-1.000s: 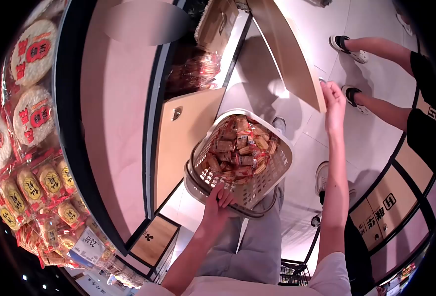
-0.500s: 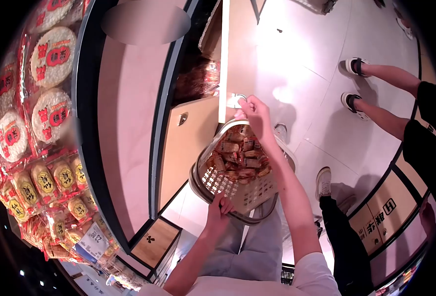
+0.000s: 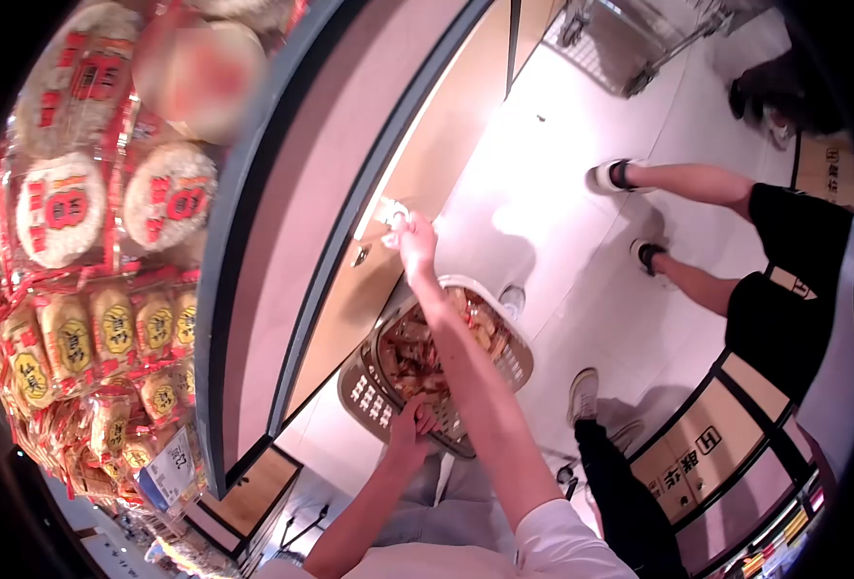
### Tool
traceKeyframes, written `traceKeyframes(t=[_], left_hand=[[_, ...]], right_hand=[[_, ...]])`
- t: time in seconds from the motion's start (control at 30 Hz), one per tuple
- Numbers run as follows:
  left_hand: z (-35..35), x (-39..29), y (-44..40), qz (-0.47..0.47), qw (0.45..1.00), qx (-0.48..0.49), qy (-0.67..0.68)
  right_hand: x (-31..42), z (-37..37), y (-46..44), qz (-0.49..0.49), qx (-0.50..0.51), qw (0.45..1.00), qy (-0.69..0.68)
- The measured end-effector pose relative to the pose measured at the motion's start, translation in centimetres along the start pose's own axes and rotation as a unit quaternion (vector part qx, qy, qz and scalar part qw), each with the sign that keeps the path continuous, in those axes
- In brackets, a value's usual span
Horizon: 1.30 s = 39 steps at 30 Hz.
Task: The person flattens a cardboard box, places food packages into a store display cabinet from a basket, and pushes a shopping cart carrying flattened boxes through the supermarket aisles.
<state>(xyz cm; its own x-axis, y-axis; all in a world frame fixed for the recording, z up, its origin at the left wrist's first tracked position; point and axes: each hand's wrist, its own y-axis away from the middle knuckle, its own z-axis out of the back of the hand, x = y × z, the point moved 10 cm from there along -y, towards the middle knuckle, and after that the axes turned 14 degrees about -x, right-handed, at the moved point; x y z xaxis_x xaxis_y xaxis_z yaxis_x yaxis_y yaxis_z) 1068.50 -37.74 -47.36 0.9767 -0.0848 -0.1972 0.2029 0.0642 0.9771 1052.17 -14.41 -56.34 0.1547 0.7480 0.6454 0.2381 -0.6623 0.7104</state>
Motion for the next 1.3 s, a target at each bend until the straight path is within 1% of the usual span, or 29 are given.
traceKeyframes(t=[0.03, 0.1, 0.13, 0.17, 0.23, 0.3, 0.37, 0.4, 0.43, 0.5, 0.53, 0.57, 0.63, 0.67, 0.7, 0.77, 0.8, 0.83, 0.9, 0.93, 0.97, 1.0, 1.03, 1.07, 1.1, 1.13, 1.17, 1.23, 1.3], left_hand=[[-0.4, -0.2, 0.5, -0.003, 1.000, 0.014, 0.007], [0.2, -0.2, 1.3, 0.019, 0.999, -0.028, -0.011], [-0.2, -0.4, 1.8, 0.007, 1.000, -0.003, -0.028], [-0.3, -0.1, 2.2, 0.005, 1.000, 0.009, -0.021], [-1.0, 0.1, 3.2, 0.011, 0.999, 0.035, -0.011], [-2.5, -0.4, 5.2, 0.005, 0.998, 0.055, -0.001], [-2.2, -0.6, 6.2, -0.019, 0.999, 0.034, -0.004], [-2.3, -0.5, 6.5, -0.013, 0.998, 0.053, 0.009], [-2.6, -0.6, 7.2, -0.015, 0.998, 0.062, 0.023], [-2.1, -1.2, 8.1, -0.038, 0.999, 0.010, 0.000], [-2.3, -0.8, 8.5, -0.011, 0.999, 0.022, 0.042], [-2.1, -0.8, 8.8, -0.013, 0.998, 0.023, 0.062], [-2.4, -1.7, 9.7, -0.088, 0.995, 0.036, 0.033], [-2.6, -3.3, 11.2, -0.166, 0.985, 0.043, 0.023], [-2.4, -3.7, 11.6, -0.169, 0.984, 0.041, 0.043], [-2.4, -4.9, 13.1, -0.254, 0.965, 0.051, -0.038], [-2.7, -6.2, 14.8, -0.252, 0.958, 0.068, -0.117], [-2.2, -6.2, 14.6, -0.257, 0.959, 0.063, -0.101], [-1.0, -5.5, 13.3, -0.258, 0.956, 0.007, -0.141], [-0.5, -5.5, 13.2, -0.260, 0.957, 0.002, -0.127], [0.1, -6.6, 14.2, -0.339, 0.922, -0.006, -0.187], [-0.1, -7.7, 15.0, -0.416, 0.876, -0.014, -0.245], [1.1, -8.2, 15.2, -0.419, 0.877, -0.019, -0.235], [1.8, -10.0, 17.1, -0.538, 0.804, -0.041, -0.250], [2.3, -11.1, 19.2, -0.645, 0.716, -0.063, -0.260], [3.5, -11.7, 18.4, -0.587, 0.783, -0.037, -0.202], [4.6, -12.3, 18.6, -0.589, 0.783, -0.041, -0.194], [5.8, -15.9, 22.6, -0.537, 0.827, 0.067, -0.155], [9.2, -19.9, 28.6, -0.639, 0.755, 0.009, -0.148]], right_hand=[[-0.4, 0.3, -0.5, 0.000, -0.030, 0.999, 0.044], [-0.8, 0.0, -0.7, -0.005, 0.085, 0.996, -0.005], [1.6, 1.0, -0.1, 0.069, 0.060, 0.990, 0.109], [3.8, 2.4, 1.0, 0.140, 0.031, 0.965, 0.221], [6.2, 5.6, 3.1, 0.163, -0.011, 0.945, 0.282], [8.1, 8.5, 6.8, 0.149, 0.000, 0.924, 0.351], [10.0, 10.4, 12.0, 0.134, 0.006, 0.930, 0.342], [9.6, 11.7, 14.2, 0.132, 0.016, 0.909, 0.396], [8.3, 13.0, 16.1, 0.101, 0.025, 0.880, 0.463], [6.0, 13.9, 20.5, 0.056, 0.131, 0.824, 0.549], [5.5, 13.9, 22.0, 0.066, 0.143, 0.814, 0.559], [2.6, 15.9, 23.8, -0.129, 0.105, 0.871, 0.462], [1.2, 16.1, 26.8, -0.314, 0.067, 0.875, 0.363], [2.6, 13.8, 27.8, -0.303, 0.089, 0.895, 0.314], [3.8, 11.8, 28.3, -0.292, 0.112, 0.912, 0.263], [4.1, 11.1, 29.2, -0.308, 0.149, 0.893, 0.291], [3.7, 11.4, 28.9, -0.310, 0.145, 0.888, 0.306], [3.4, 11.5, 28.9, -0.311, 0.140, 0.883, 0.321], [3.2, 10.9, 29.4, -0.300, 0.164, 0.879, 0.331], [3.3, 10.6, 29.6, -0.296, 0.162, 0.883, 0.327], [3.3, 10.2, 30.7, -0.295, 0.159, 0.886, 0.320], [4.8, 9.2, 31.1, -0.265, 0.111, 0.901, 0.326], [4.8, 8.4, 31.7, -0.261, 0.119, 0.898, 0.333], [5.4, 7.4, 31.7, -0.238, 0.149, 0.899, 0.337], [5.8, 6.6, 31.7, -0.214, 0.177, 0.898, 0.341], [5.5, 6.7, 31.2, -0.191, 0.176, 0.899, 0.353], [5.2, 7.1, 30.8, -0.188, 0.180, 0.896, 0.359], [4.6, 7.6, 30.8, -0.205, 0.161, 0.878, 0.401], [4.7, 6.2, 33.4, -0.194, 0.162, 0.877, 0.410]])
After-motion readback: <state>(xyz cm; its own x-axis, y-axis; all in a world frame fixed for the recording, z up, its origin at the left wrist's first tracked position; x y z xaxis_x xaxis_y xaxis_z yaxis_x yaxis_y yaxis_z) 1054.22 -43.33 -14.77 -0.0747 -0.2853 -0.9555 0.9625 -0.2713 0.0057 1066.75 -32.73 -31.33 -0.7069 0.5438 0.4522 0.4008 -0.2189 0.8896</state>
